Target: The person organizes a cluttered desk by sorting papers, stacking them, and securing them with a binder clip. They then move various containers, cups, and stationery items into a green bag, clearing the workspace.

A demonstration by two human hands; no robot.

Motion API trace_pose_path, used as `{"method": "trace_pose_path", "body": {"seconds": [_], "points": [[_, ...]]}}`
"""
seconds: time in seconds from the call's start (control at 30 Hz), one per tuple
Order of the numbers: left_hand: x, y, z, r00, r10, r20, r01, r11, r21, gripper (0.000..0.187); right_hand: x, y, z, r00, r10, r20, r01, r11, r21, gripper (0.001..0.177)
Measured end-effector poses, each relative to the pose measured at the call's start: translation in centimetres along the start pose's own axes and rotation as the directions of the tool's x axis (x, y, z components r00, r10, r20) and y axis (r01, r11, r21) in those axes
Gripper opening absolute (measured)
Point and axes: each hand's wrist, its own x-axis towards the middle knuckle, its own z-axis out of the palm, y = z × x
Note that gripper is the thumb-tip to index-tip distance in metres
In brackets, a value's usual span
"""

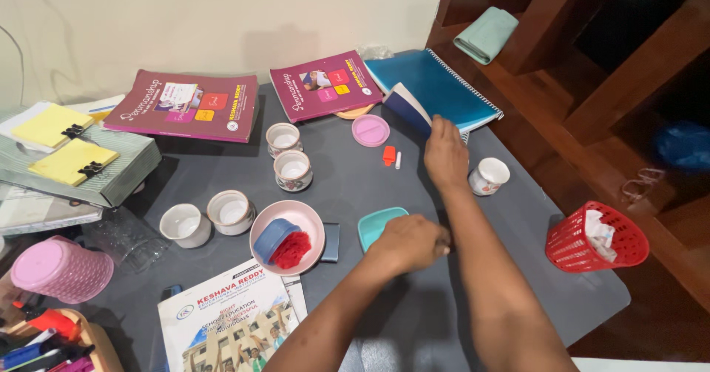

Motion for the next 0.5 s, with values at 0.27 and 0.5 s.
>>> {"method": "trace_pose_path", "body": {"seconds": [0.27, 0.5], "points": [[-1.3, -4.0, -4.2, 0.838, -0.137, -0.528, 0.261, 0.951, 0.168, 0.02, -0.5, 0.3, -1.3, 0.958, 0.163, 0.236, -0.12, 0.975, -0.187, 0.025], [-2.4, -5.9, -6.1, 0.795, -0.249, -0.553, 0.383, 0.913, 0.139, 0.021, -4.1, -4.0, -2.0, 0.995, -0.049, -0.087, 0.009, 0.914, -0.406, 0.045]]}}
